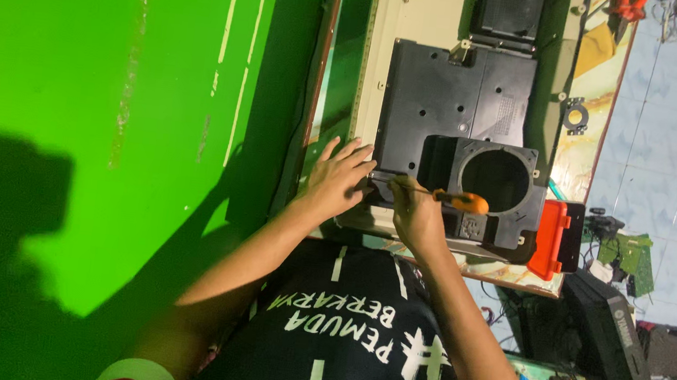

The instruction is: The person uses a screwdriver to remove several screws from internal black plastic panels of a keyboard, then lifts and removes one of the panels by hand.

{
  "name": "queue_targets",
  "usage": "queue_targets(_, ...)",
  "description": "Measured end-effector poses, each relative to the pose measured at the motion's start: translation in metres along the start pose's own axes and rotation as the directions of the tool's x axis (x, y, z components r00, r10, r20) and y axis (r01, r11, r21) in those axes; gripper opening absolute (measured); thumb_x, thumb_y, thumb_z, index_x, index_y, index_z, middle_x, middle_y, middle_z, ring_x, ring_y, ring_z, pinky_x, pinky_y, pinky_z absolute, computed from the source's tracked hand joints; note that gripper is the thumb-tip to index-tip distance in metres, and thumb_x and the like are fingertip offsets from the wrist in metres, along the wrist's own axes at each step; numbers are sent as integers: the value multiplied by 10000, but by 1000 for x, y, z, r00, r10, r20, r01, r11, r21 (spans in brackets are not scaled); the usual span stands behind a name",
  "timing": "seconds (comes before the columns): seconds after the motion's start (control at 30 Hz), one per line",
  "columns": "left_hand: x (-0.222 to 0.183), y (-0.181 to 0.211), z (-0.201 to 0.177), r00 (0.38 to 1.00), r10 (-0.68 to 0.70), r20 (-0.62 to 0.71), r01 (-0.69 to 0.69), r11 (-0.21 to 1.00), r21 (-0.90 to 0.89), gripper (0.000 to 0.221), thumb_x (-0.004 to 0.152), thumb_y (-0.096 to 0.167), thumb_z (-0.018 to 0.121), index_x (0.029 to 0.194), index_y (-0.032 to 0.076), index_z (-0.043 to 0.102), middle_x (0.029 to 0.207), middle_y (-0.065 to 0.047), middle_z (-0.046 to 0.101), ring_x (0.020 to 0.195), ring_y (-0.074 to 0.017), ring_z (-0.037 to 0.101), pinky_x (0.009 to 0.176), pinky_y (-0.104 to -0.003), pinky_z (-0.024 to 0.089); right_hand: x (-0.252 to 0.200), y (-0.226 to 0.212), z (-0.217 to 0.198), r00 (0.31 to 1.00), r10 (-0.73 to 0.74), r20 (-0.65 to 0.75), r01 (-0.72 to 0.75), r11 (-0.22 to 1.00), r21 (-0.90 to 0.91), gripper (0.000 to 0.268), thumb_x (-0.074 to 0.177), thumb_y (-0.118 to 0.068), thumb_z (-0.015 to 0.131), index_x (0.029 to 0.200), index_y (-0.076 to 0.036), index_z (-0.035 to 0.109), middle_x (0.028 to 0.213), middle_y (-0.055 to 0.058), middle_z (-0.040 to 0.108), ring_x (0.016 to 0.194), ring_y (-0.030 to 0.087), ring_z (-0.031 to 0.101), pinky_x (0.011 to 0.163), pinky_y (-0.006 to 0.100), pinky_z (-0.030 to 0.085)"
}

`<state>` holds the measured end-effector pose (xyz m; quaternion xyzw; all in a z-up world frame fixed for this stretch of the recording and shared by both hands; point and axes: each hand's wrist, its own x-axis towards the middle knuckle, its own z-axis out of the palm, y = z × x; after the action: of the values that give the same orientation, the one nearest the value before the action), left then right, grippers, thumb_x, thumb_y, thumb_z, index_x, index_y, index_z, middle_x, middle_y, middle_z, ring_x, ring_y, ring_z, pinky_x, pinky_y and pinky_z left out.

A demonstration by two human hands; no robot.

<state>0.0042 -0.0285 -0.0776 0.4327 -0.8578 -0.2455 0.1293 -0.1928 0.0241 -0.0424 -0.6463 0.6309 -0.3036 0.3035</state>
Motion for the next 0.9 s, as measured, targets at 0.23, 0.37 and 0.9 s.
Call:
queue_targets(0.23, -2, -6, 7, 999, -33, 13, 33, 999, -25, 624, 740, 276, 829, 1318, 106, 670, 1542, -88, 502, 1489, -287, 364, 1218, -607, 174, -2, 22, 27, 999, -22, -35, 24, 999, 40, 91, 974, -6, 624, 1064, 4, 632, 884, 238, 688, 767, 406, 684, 656, 432, 519)
queue_targets(0.37, -1, -12, 14, 999, -51, 2, 51, 997, -61, 611, 743, 309, 826, 1311, 133, 682, 1550, -60, 514, 1492, -261, 370, 1225, -604, 160, -2, 23, 30, 1000, -13, -21, 14, 998, 55, 126, 971, 22, 599, 1094, 18, 630, 920, 247, 688, 809, 408, 682, 691, 427, 524)
queue_targets(0.9, -2, -18, 25, 996, -80, 46, 81, 996, -27, 649, 718, 298, 827, 1330, 148, 670, 1559, -32, 505, 1496, -237, 372, 1231, -592, 140, 0, 17, 32, 998, -45, -39, 46, 998, 43, 134, 985, 24, 606, 1114, 1, 636, 931, 227, 704, 803, 393, 702, 679, 420, 534)
